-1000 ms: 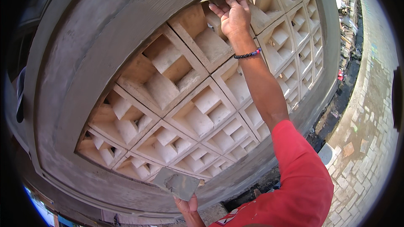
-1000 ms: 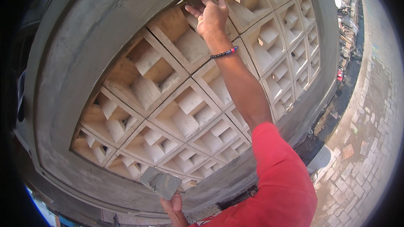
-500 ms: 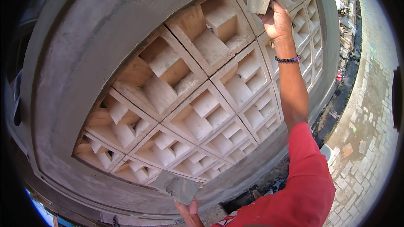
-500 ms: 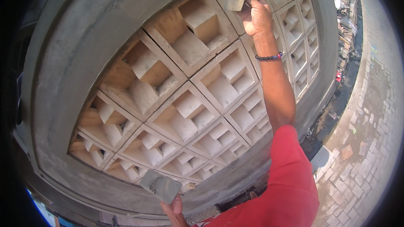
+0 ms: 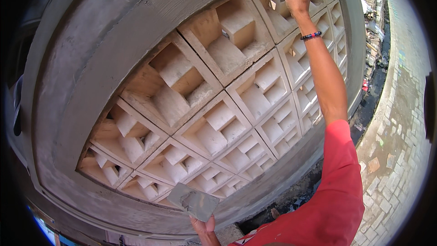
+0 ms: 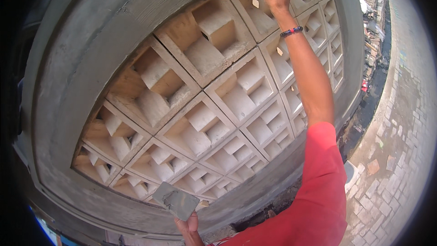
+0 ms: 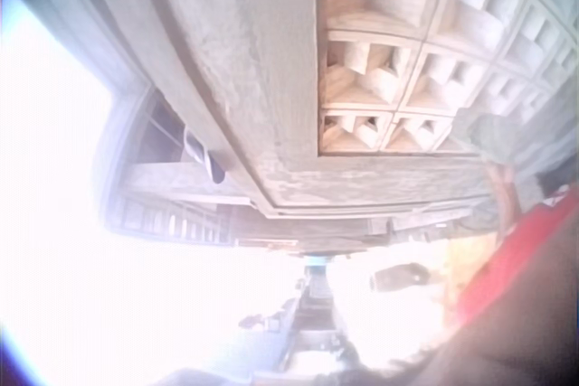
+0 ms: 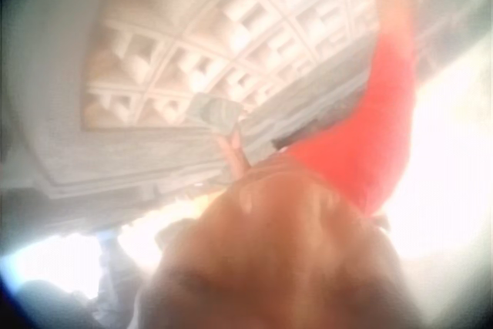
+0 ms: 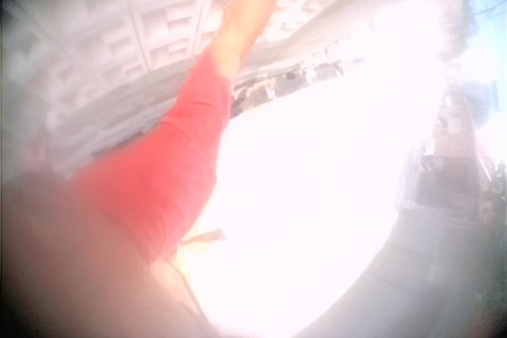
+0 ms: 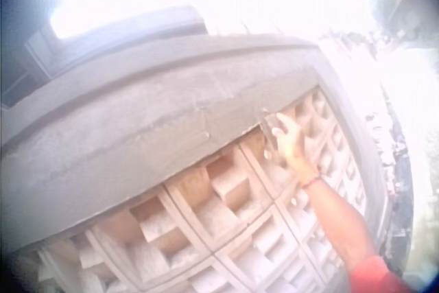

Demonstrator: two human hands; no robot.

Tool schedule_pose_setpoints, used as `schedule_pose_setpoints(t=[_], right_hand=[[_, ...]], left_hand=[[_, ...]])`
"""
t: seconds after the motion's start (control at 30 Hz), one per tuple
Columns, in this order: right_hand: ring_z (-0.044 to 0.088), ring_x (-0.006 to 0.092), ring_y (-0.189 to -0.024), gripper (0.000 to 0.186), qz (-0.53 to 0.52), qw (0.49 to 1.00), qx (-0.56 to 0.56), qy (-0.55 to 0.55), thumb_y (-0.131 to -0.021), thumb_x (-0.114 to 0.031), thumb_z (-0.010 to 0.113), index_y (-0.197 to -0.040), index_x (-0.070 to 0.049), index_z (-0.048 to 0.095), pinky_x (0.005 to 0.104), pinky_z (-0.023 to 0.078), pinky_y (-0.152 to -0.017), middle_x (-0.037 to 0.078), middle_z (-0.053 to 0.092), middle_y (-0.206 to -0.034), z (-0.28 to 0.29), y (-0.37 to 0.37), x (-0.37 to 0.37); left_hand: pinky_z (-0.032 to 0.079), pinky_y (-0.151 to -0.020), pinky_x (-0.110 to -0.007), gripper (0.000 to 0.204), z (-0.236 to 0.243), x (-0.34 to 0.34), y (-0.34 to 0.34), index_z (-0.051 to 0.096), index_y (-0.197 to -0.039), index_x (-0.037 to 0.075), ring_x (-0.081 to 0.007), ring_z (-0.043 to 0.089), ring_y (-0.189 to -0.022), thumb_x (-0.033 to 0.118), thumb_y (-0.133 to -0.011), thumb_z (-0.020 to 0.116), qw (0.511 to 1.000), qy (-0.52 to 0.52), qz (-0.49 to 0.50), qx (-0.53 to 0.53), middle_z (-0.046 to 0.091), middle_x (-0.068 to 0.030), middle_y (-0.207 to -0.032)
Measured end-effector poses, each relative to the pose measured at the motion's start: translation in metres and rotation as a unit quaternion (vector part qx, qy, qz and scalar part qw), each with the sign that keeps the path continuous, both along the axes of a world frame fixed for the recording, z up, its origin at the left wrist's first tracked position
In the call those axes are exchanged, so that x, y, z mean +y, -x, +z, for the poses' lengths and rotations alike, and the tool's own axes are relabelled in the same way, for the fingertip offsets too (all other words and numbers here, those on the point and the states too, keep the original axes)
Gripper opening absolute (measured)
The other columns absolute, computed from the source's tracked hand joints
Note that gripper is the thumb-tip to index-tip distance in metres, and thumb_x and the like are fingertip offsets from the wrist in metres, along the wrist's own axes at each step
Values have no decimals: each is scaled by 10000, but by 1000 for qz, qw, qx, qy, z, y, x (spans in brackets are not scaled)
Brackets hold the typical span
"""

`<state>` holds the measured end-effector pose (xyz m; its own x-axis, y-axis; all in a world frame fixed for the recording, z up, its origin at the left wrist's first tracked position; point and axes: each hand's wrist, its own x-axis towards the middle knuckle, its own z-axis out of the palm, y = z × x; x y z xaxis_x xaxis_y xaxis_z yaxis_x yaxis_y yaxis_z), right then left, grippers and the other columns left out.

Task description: The person scoops cement from a bucket and applies it to a decorative ceiling using a trowel and a smaller finishing tool. They repeatedly smooth and shape the cement along the ceiling's grid pattern.

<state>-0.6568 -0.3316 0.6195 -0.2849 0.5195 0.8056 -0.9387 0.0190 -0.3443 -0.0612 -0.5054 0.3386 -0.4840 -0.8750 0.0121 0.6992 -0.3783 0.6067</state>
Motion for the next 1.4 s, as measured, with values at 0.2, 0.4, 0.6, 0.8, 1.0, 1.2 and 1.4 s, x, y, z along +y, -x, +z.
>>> schedule_pose_setpoints(t=[0.2,0.4,0.6,0.8,1.0,1.2,1.4], right_hand=[[609,166,-873,367,-20,998,48,-30,-797,-51,609,-1162,-65,585,273,459,-816,70,649,-996,4,-55,-35],[611,150,-873,358,69,994,80,-34,-791,-53,612,-1148,-71,599,269,461,-810,79,653,-1013,-12,-94,-32],[567,288,-1029,364,-19,999,36,33,-733,0,576,-1093,53,586,329,429,-909,211,604,-1091,16,24,11],[590,288,-960,308,-23,996,82,-16,-730,7,595,-1031,69,596,329,465,-846,216,619,-1037,25,-32,-20],[598,307,-873,279,126,973,149,-122,-794,-38,560,-1066,-4,610,347,472,-776,164,630,-959,-1,-163,-77],[612,163,-882,429,532,833,35,146,-855,10,490,-1275,16,405,278,553,-692,123,599,-983,-24,-143,-47],[546,307,-1010,493,577,766,-3,282,-885,-7,445,-1341,-36,258,490,529,-806,161,497,-1150,-26,-6,-21]], left_hand=[[449,-919,-357,336,2,-1,3,523,-1144,10,-214,556,-1059,167,-847,523,1000,6,6,-16,576,-103,-1161],[454,-906,-352,337,1,-2,0,517,-1153,17,-221,559,-1050,158,-847,520,1000,8,-6,6,572,-105,-1165],[449,-915,-356,347,-1,-4,-3,510,-1168,21,-218,555,-1059,151,-846,520,1000,2,-10,2,569,-103,-1171],[442,-930,-353,337,-2,-2,-2,504,-1177,14,-224,542,-1084,142,-866,491,1000,6,-6,-7,557,-109,-1190],[441,-930,-351,326,0,0,5,508,-1173,14,-222,545,-1074,145,-875,478,1000,1,-24,0,557,-112,-1187],[444,-925,-357,325,5,6,4,514,-1159,7,-226,554,-1057,139,-862,489,999,-8,-22,22,564,-115,-1173],[455,-903,-359,323,-5,-8,-9,521,-1138,-4,-224,560,-1041,121,-842,498,1000,-2,-7,-13,573,-116,-1154]])
